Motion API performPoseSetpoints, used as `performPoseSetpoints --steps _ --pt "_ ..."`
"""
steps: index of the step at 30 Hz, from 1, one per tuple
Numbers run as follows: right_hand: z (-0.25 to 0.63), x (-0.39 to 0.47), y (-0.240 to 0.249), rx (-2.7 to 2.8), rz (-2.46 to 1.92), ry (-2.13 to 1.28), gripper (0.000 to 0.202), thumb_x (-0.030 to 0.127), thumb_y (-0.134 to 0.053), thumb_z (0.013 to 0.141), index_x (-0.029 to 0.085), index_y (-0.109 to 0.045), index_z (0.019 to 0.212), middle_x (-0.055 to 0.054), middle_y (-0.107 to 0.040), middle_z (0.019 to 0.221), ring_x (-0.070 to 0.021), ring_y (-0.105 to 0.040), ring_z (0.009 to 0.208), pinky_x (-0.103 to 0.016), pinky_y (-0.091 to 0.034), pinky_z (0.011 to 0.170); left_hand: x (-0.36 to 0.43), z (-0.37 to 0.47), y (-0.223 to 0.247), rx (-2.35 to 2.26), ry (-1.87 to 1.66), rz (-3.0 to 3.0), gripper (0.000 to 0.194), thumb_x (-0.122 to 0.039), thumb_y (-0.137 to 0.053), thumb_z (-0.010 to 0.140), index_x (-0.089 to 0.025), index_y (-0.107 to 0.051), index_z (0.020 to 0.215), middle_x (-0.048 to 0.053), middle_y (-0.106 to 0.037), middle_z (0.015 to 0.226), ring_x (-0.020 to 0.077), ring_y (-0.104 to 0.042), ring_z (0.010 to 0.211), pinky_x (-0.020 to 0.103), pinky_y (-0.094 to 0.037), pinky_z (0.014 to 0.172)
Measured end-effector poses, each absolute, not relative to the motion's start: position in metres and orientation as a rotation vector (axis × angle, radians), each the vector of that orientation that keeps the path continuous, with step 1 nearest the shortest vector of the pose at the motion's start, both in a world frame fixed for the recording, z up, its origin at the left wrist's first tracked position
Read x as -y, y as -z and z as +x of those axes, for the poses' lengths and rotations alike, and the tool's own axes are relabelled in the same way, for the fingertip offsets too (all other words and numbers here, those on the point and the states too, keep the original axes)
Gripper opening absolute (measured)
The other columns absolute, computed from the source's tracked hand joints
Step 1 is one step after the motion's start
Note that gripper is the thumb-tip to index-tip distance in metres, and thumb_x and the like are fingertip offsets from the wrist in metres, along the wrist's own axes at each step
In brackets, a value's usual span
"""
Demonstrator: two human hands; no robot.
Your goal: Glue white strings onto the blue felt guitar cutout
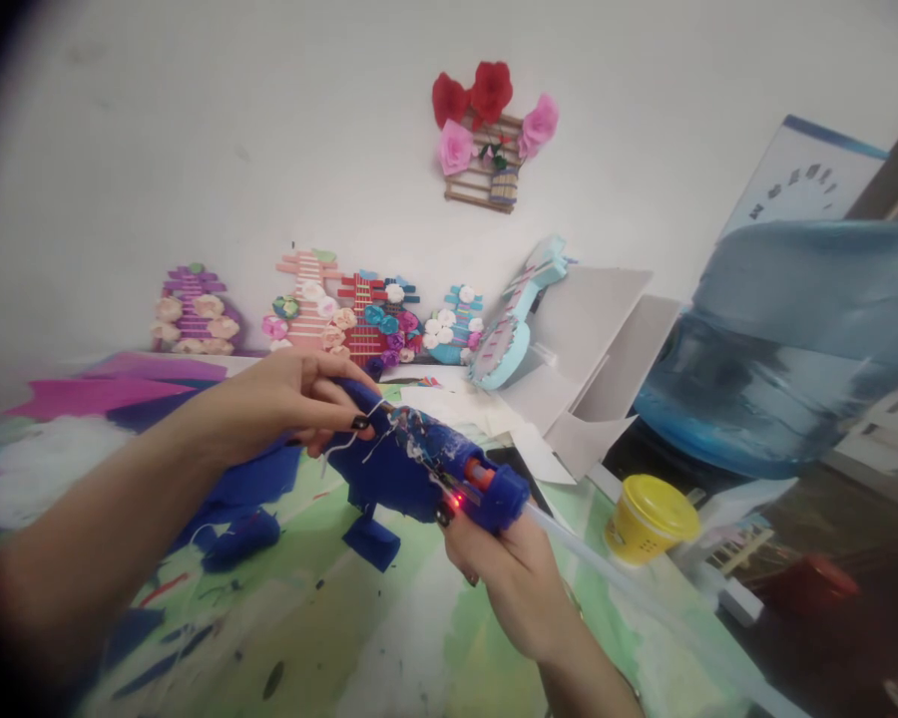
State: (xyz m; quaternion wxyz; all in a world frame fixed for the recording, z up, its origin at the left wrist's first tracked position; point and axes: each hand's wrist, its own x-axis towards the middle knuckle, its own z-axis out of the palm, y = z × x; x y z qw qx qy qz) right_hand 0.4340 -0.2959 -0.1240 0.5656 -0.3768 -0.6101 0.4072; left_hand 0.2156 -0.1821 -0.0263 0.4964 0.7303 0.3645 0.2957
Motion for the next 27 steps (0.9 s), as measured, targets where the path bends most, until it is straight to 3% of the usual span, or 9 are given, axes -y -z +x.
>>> performPoseSetpoints --steps 8,20,27 --pt "0.4334 0.2961 0.1218 1.43 -0.94 -0.938 0.026 0.038 -0.055 0.092 0.017 -0.052 0.079 0.003 -0.044 0.057 -0.0089 -0.036 0.05 -0.024 -0.026 0.046 0.1817 0.2152 0.0272 -0.873 -0.718 1.761 0.028 -0.018 -0.071 0.062 -0.014 -0.068 0.089 0.004 -0.071 0.064 0.0064 -0.05 0.036 0.015 -0.029 0.033" --pt "0.4362 0.2979 0.1246 1.447 -1.065 -0.904 0.034 0.046 -0.057 0.089 0.017 -0.051 0.072 0.004 -0.039 0.057 -0.0093 -0.036 0.05 -0.025 -0.026 0.046 0.1805 0.2146 0.0271 -0.838 -0.701 1.765 0.026 -0.019 -0.071 0.063 -0.016 -0.068 0.088 0.004 -0.072 0.067 0.0063 -0.051 0.036 0.015 -0.029 0.033" --pt "0.4334 0.2996 0.1207 1.392 -1.035 -0.915 0.029 0.045 -0.06 0.087 0.016 -0.057 0.089 0.001 -0.048 0.063 -0.009 -0.035 0.047 -0.026 -0.028 0.046 0.1801 0.2145 0.0275 -0.841 -0.693 1.76 0.027 -0.019 -0.071 0.063 -0.015 -0.067 0.09 0.005 -0.072 0.068 0.0062 -0.051 0.036 0.015 -0.029 0.033"
